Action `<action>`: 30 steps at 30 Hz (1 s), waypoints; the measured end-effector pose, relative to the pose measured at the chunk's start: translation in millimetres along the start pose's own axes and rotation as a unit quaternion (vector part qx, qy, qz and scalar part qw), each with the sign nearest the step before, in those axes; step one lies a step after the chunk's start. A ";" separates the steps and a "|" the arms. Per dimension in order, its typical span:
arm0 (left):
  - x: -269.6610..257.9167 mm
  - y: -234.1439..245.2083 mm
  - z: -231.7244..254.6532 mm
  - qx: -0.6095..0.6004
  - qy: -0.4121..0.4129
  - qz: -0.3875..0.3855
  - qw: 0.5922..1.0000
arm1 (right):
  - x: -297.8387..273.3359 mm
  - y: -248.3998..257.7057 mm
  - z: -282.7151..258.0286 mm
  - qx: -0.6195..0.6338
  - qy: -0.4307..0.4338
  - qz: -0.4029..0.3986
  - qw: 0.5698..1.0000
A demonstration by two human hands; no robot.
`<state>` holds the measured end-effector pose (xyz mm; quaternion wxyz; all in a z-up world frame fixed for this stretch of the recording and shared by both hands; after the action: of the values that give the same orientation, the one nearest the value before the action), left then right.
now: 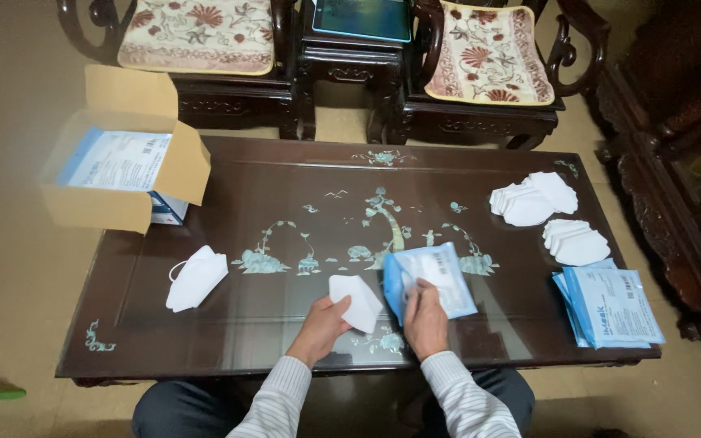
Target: Pack individual face masks into plastic sleeves
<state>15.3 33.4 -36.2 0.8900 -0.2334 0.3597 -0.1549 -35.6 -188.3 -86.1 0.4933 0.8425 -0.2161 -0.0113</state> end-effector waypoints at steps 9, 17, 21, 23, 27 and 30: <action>-8.7 -17.0 24.8 0.181 -0.008 0.086 0.980 | -20.1 -30.0 -56.3 0.088 0.020 -0.087 0.992; 0.6 2.5 18.0 0.106 -0.016 0.079 0.991 | -23.7 -5.9 -109.1 0.085 0.097 -0.100 0.987; -84.2 -56.0 84.1 0.107 0.016 0.030 0.994 | 6.4 -10.5 -60.7 0.004 0.178 -0.040 0.983; -71.5 -48.6 71.2 0.120 0.022 0.026 0.992 | 5.7 -9.0 -51.1 -0.008 0.182 -0.074 0.980; -35.1 -41.3 34.3 0.128 -0.004 0.024 0.992 | 8.2 -17.6 -39.2 -0.064 0.206 -0.097 0.972; 17.8 -15.2 -6.3 0.144 -0.021 0.035 0.989 | 7.9 -12.0 -43.9 -0.056 0.213 -0.095 0.971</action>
<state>21.5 10.8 -42.3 0.9265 -0.0936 0.3227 -0.1692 -14.1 -150.0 -72.0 0.5707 0.8134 -0.0240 0.1098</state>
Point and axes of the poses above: each hand's wrist, its own x-axis towards the middle knuckle, its own y-axis out of the back of the hand, z = x × y, the point moved 1 cm from there along x, towards the middle knuckle, and after that the axes turned 8 degrees about -z, right-handed, at the moved point
